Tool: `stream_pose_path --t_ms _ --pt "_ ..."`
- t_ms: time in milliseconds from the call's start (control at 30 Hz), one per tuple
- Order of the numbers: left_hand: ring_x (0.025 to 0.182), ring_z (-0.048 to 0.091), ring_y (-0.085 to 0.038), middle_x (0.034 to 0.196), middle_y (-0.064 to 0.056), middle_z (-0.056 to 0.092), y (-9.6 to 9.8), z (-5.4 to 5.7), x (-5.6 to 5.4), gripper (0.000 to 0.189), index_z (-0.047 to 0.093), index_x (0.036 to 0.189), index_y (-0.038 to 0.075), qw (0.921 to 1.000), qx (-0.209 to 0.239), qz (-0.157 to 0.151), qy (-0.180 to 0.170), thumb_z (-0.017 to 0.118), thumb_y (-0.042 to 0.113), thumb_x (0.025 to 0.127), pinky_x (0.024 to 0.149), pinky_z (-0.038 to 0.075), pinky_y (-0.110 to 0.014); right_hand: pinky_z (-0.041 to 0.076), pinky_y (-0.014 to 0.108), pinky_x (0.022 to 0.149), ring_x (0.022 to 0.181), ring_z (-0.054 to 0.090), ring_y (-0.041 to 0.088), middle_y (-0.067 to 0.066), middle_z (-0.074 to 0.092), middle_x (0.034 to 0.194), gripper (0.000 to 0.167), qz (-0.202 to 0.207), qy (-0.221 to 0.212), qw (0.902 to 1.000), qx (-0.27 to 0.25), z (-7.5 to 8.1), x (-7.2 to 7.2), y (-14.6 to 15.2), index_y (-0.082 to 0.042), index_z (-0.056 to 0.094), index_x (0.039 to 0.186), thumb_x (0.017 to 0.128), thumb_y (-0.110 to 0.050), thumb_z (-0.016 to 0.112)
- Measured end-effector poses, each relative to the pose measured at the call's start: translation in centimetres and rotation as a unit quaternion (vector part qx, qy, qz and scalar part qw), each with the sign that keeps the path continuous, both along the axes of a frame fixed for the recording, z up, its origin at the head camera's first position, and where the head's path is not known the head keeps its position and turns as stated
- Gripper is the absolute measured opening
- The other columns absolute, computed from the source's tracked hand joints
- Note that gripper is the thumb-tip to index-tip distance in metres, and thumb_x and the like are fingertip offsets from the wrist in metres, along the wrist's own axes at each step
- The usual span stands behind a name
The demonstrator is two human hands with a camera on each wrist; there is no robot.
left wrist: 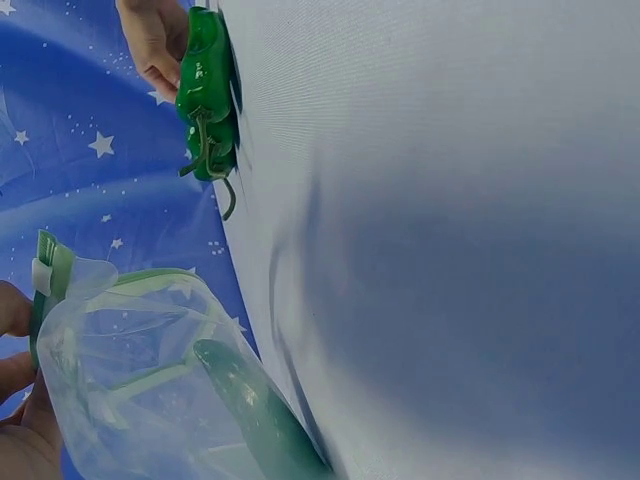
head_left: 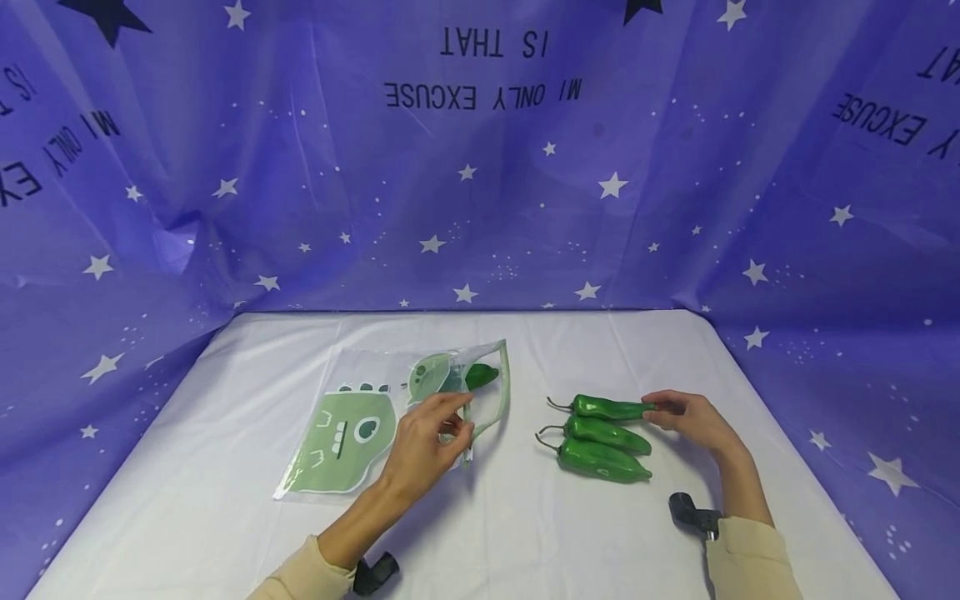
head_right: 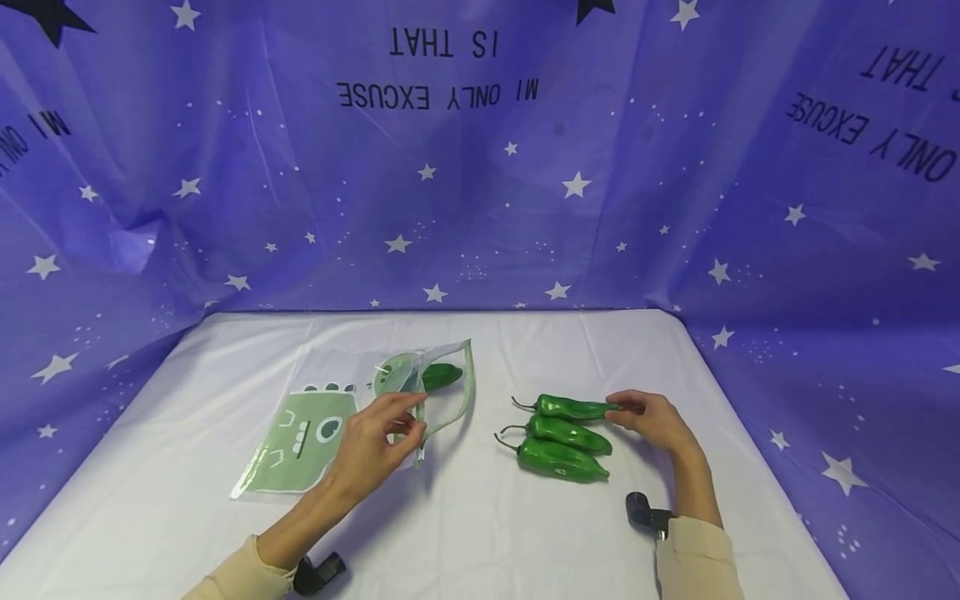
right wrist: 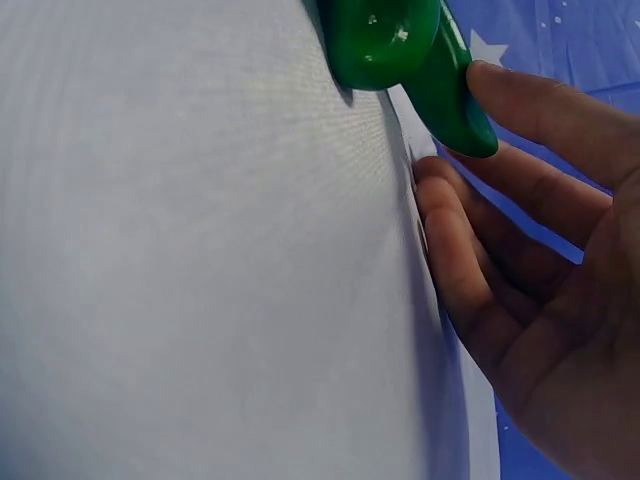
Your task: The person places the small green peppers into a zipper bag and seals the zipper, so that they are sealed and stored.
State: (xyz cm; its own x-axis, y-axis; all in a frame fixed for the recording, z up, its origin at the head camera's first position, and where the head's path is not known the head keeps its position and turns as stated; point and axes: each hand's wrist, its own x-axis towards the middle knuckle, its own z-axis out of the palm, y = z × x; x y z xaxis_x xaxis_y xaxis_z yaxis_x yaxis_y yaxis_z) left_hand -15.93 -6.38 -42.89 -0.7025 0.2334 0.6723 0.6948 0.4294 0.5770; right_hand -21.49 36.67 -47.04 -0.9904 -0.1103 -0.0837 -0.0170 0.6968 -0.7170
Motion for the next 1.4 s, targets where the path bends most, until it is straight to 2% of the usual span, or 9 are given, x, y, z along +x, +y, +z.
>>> stream_pose_path --t_ms 233,667,1000,1200,1400 --pt "0.071 0.065 -0.009 0.103 -0.011 0.064 0.0 -0.2 0.1 0.038 0.066 0.113 -0.002 1.0000 0.002 -0.002 -0.007 0.072 -0.005 0.075 0.063 0.054 -0.012 0.048 0.031 0.071 0.092 0.056 0.022 0.009 0.066 0.102 0.039 0.004 -0.009 0.9998 -0.015 -0.3 0.1 0.1 -0.009 0.066 0.116 0.086 -0.034 0.069" --pt "0.069 0.065 -0.009 0.099 -0.012 0.065 -0.1 -0.3 0.2 0.036 0.067 0.110 -0.003 1.0000 0.000 -0.002 0.006 0.071 -0.007 0.074 0.062 0.054 -0.013 0.048 0.025 0.064 0.082 0.057 0.013 0.008 0.068 0.095 0.037 -0.020 0.010 0.9989 -0.042 -0.7 0.3 0.4 -0.006 0.067 0.113 0.087 -0.032 0.069" --pt "0.070 0.064 -0.008 0.100 -0.007 0.064 0.0 -0.3 0.2 0.035 0.067 0.111 -0.002 1.0000 -0.001 -0.007 0.005 0.069 -0.007 0.076 0.063 0.055 -0.014 0.047 0.022 0.069 0.085 0.060 0.011 0.008 0.070 0.096 0.037 -0.027 0.014 0.9975 -0.064 0.2 0.4 0.6 -0.004 0.066 0.114 0.088 -0.031 0.067" --pt "0.071 0.064 -0.007 0.101 -0.010 0.064 0.0 -0.3 0.2 0.035 0.067 0.111 -0.002 1.0000 -0.005 -0.003 -0.001 0.070 -0.005 0.076 0.063 0.054 -0.013 0.047 0.017 0.072 0.084 0.063 0.008 0.006 0.070 0.094 0.038 -0.031 0.043 0.9950 -0.085 0.7 0.1 0.1 -0.003 0.066 0.112 0.087 -0.032 0.068" --pt "0.071 0.064 -0.007 0.101 -0.008 0.065 0.0 -0.2 0.3 0.035 0.067 0.111 -0.001 1.0000 -0.009 -0.002 -0.002 0.070 -0.005 0.076 0.063 0.055 -0.013 0.052 0.016 0.073 0.083 0.065 0.008 0.007 0.071 0.093 0.036 -0.022 0.080 0.9894 -0.119 2.1 -0.1 -1.2 0.002 0.065 0.113 0.087 -0.024 0.069"
